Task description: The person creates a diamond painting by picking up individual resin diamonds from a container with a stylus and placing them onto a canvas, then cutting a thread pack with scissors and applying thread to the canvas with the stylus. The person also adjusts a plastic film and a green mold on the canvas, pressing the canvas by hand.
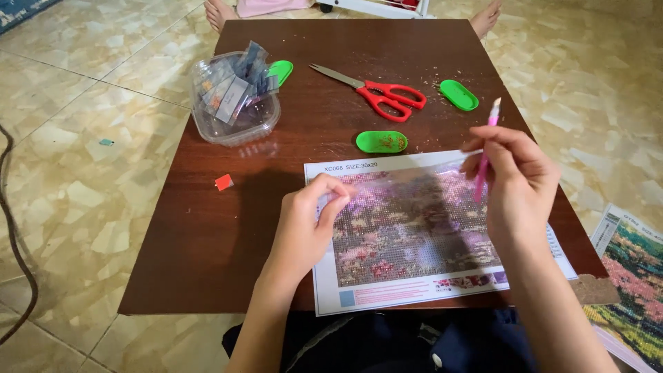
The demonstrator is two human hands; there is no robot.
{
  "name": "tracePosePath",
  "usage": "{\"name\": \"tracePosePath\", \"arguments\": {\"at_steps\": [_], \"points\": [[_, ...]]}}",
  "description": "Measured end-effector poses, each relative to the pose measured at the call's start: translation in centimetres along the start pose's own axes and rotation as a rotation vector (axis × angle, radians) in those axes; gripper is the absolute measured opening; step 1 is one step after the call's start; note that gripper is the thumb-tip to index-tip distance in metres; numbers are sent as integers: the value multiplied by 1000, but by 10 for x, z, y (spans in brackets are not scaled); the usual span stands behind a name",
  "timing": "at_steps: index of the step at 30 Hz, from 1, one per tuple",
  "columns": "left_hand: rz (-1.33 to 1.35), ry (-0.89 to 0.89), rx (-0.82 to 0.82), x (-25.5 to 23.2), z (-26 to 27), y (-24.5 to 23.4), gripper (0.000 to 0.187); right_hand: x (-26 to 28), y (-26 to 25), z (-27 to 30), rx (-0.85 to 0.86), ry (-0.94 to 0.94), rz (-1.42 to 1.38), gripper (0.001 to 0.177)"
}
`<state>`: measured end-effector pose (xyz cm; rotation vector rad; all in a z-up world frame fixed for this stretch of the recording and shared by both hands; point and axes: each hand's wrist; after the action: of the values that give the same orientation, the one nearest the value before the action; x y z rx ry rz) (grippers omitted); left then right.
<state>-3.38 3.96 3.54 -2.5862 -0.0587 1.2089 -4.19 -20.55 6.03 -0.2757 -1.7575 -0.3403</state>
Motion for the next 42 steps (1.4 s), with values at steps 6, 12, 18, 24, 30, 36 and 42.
{"name": "tracePosePath", "arguments": {"at_steps": [6, 12, 18, 24, 30, 36, 42], "points": [[133, -20, 21, 2, 11, -5, 11, 16, 10, 15, 57, -132, 259, 32], [184, -159, 147, 3, 14, -13, 5, -15, 9, 14, 99, -185, 595, 33], [94, -97, 13, 0, -3, -13, 5, -33, 8, 26, 26, -192, 921, 30], [-433, 122, 170, 45, -22, 2, 20, -43, 2, 33, -16, -289, 957, 30], [-549, 94, 230, 55, -14, 14, 38, -46, -3, 30, 12, -331, 917, 28], [-589, 59, 310, 53, -16, 16, 38, -48, -5, 31, 23, -343, 884, 27], [-601, 79, 305, 56, -14, 16, 32, -43, -2, 32, 41, -347, 826, 26]]}}
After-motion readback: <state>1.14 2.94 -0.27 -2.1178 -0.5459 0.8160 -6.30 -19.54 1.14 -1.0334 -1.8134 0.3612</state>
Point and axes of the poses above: each hand's wrist, its own z-axis away from the middle knuckle, its own y-axis out of the palm, x = y × z, and after that the axes turned 9 degrees about y, right-handed
